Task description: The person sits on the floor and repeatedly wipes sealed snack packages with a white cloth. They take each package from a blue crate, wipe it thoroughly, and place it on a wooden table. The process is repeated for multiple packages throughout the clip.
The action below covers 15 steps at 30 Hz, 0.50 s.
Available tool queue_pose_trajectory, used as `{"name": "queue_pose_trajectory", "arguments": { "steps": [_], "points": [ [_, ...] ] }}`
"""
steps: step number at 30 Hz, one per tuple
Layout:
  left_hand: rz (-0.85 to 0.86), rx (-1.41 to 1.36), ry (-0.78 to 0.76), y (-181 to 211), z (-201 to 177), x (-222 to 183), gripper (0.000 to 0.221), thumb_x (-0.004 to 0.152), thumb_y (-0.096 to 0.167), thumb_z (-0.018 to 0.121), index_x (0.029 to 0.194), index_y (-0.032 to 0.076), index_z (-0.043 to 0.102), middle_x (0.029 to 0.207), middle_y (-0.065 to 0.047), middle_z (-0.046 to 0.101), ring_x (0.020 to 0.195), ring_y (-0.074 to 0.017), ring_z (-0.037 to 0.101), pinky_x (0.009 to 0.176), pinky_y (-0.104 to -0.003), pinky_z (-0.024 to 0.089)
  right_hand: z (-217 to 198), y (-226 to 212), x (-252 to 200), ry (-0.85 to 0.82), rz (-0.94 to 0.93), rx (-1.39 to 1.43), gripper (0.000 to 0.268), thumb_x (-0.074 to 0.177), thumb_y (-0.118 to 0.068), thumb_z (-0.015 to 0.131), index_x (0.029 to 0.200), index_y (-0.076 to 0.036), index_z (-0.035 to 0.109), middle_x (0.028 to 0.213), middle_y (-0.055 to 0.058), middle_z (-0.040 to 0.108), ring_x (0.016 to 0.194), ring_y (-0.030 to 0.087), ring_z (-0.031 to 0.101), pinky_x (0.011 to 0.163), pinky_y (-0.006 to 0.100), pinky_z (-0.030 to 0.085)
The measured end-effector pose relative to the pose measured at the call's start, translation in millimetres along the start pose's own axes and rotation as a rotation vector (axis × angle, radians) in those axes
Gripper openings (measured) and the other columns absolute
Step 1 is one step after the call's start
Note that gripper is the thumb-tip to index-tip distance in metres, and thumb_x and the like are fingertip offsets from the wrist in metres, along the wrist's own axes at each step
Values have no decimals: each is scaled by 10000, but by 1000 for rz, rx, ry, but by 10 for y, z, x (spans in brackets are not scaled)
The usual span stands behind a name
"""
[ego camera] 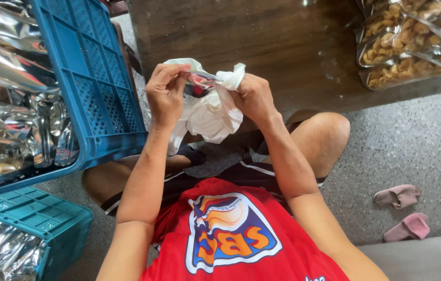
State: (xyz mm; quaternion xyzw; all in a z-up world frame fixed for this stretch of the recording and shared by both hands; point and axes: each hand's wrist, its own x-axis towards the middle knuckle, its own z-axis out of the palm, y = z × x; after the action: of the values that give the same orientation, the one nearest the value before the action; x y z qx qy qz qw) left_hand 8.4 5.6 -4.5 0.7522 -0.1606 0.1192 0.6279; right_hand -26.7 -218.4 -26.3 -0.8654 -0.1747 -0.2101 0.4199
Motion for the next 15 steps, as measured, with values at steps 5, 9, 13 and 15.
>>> {"name": "queue_pose_trajectory", "arguments": {
  "steps": [5, 9, 13, 15],
  "points": [
    [-169, -566, 114, -175, 145, -80, 245, 930, 95, 756, 1047, 105, 541, 1175, -94, 628, 891, -136, 725, 784, -275, 616, 53, -25, 24, 37, 13, -13, 168, 921, -91, 807, 1084, -85, 767, 871, 128, 708, 763, 296, 694, 655, 379, 532],
    [-6, -77, 65, -243, 213, -112, 165, 1017, 78, 742, 918, -37, 676, 1385, -199, 628, 1077, -205, 662, 948, -319, 540, 27, -91, 33, 6, 55, 13, 188, 927, -107, 783, 1113, -84, 770, 892, 124, 723, 762, 280, 706, 656, 367, 541],
    [-227, -219, 59, -229, 235, -105, 232, 983, 164, 752, 1123, -12, 695, 1135, -162, 697, 832, -93, 673, 762, -230, 552, -3, -133, 47, -3, 81, 19, 166, 934, -124, 787, 1095, -85, 778, 867, 123, 718, 733, 267, 700, 635, 356, 533],
    [-266, -214, 48, -218, 218, -93, 258, 968, 174, 756, 1143, -9, 705, 1068, -139, 730, 809, -91, 674, 736, -229, 548, -15, -150, 61, -1, 105, 49, 153, 932, -136, 794, 1076, -86, 781, 850, 115, 716, 716, 252, 700, 624, 345, 531]
  ]
}}
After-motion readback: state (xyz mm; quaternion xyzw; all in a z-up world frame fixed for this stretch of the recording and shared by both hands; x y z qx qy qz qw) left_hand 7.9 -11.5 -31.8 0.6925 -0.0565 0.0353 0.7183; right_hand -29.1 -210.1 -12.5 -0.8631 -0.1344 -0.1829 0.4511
